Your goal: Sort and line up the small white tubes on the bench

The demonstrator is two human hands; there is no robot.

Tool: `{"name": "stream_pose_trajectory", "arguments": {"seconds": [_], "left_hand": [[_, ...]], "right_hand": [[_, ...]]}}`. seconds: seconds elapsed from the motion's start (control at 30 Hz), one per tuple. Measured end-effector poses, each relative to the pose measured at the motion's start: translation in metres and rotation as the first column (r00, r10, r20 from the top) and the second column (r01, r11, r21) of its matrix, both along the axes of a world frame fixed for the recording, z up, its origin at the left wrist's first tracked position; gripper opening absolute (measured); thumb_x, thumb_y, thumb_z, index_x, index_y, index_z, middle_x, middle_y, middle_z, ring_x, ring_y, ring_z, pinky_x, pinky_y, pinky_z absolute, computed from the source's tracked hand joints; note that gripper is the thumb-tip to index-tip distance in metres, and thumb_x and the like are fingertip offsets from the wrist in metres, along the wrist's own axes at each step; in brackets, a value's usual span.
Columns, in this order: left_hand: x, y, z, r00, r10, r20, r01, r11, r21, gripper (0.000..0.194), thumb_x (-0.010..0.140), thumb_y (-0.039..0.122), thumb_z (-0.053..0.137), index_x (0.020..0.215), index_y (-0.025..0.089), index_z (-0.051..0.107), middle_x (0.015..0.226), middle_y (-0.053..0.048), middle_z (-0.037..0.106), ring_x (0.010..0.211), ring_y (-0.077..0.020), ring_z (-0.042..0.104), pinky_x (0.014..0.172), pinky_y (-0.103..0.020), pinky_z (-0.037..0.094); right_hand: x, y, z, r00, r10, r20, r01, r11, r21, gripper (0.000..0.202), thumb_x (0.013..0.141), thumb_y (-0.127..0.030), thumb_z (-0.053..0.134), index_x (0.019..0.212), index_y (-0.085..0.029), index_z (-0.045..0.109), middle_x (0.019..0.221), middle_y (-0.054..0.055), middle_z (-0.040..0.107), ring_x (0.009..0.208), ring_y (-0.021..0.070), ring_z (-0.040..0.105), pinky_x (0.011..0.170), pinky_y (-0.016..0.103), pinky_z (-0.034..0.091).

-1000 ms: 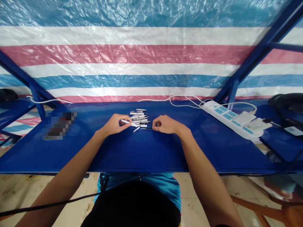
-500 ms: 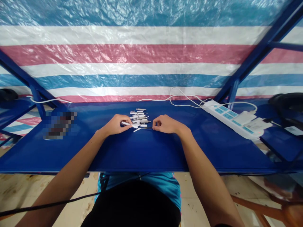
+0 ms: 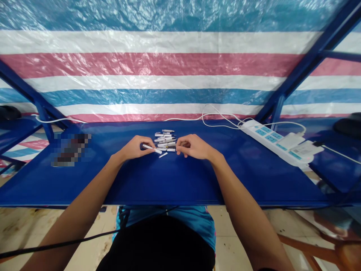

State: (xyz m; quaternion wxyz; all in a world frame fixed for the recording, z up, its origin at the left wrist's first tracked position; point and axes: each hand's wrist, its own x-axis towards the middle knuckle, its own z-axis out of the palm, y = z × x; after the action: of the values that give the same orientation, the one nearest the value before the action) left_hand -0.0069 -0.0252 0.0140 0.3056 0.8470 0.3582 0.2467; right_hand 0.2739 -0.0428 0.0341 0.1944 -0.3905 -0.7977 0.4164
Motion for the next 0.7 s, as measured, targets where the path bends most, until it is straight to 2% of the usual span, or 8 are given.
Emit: {"name": "stream_pose_trajectory", "arguments": {"seconds": [0.07, 0.27, 0.4, 0.57, 0.7], "left_hand": [[0.000, 0.000, 0.000, 1.000, -0.014, 0.000, 0.014, 1.000, 0.008, 0.019, 0.084, 0.035, 0.068, 0.083, 0.018, 0.076, 0.085, -0.005, 0.077, 0.076, -0.0171, 0.068, 0.072, -0.026, 0.052], [0.006, -0.003, 0.001, 1.000, -0.030, -0.004, 0.030, 0.997, 0.074, 0.015, 0.086, 0.031, 0.069, 0.086, 0.018, 0.077, 0.089, -0.006, 0.077, 0.079, -0.0178, 0.068, 0.074, -0.028, 0.052], [0.012, -0.008, 0.002, 0.993, -0.117, -0.015, 0.118, 0.989, 0.087, 0.013, 0.089, 0.029, 0.069, 0.088, 0.019, 0.078, 0.090, -0.007, 0.078, 0.084, -0.0194, 0.070, 0.082, -0.031, 0.053], [0.012, -0.011, 0.005, 0.987, -0.154, -0.033, 0.156, 0.987, 0.048, 0.014, 0.089, 0.030, 0.070, 0.094, 0.021, 0.080, 0.093, -0.006, 0.080, 0.091, -0.0207, 0.070, 0.085, -0.031, 0.052], [0.011, -0.010, 0.006, 0.984, -0.177, -0.032, 0.178, 0.983, 0.039, 0.015, 0.089, 0.031, 0.072, 0.094, 0.021, 0.081, 0.091, -0.006, 0.080, 0.089, -0.0201, 0.070, 0.084, -0.030, 0.052]], "right_hand": [[-0.004, -0.001, -0.001, 0.999, 0.009, -0.032, -0.009, 1.000, -0.009, 0.029, 0.085, -0.046, 0.057, 0.078, -0.019, 0.065, 0.077, 0.005, 0.074, 0.054, 0.0135, 0.061, 0.058, 0.027, 0.046], [-0.008, -0.002, -0.004, 0.997, -0.038, -0.067, 0.041, 0.998, 0.051, 0.028, 0.086, -0.045, 0.060, 0.081, -0.018, 0.067, 0.061, 0.002, 0.068, 0.056, 0.0154, 0.063, 0.059, 0.026, 0.045], [-0.006, -0.001, -0.005, 0.988, -0.081, -0.132, 0.086, 0.996, 0.028, 0.029, 0.084, -0.047, 0.062, 0.082, -0.019, 0.066, 0.062, 0.002, 0.067, 0.056, 0.0157, 0.064, 0.058, 0.026, 0.047], [-0.013, -0.002, -0.010, 0.989, -0.007, -0.145, 0.003, 0.999, -0.032, 0.035, 0.086, -0.053, 0.060, 0.080, -0.019, 0.062, 0.063, -0.001, 0.064, 0.046, 0.0132, 0.060, 0.053, 0.026, 0.047], [-0.020, -0.004, -0.013, 0.993, 0.043, -0.109, -0.048, 0.998, -0.040, 0.032, 0.090, -0.049, 0.057, 0.079, -0.019, 0.059, 0.059, -0.003, 0.062, 0.043, 0.0120, 0.059, 0.056, 0.025, 0.046]]}}
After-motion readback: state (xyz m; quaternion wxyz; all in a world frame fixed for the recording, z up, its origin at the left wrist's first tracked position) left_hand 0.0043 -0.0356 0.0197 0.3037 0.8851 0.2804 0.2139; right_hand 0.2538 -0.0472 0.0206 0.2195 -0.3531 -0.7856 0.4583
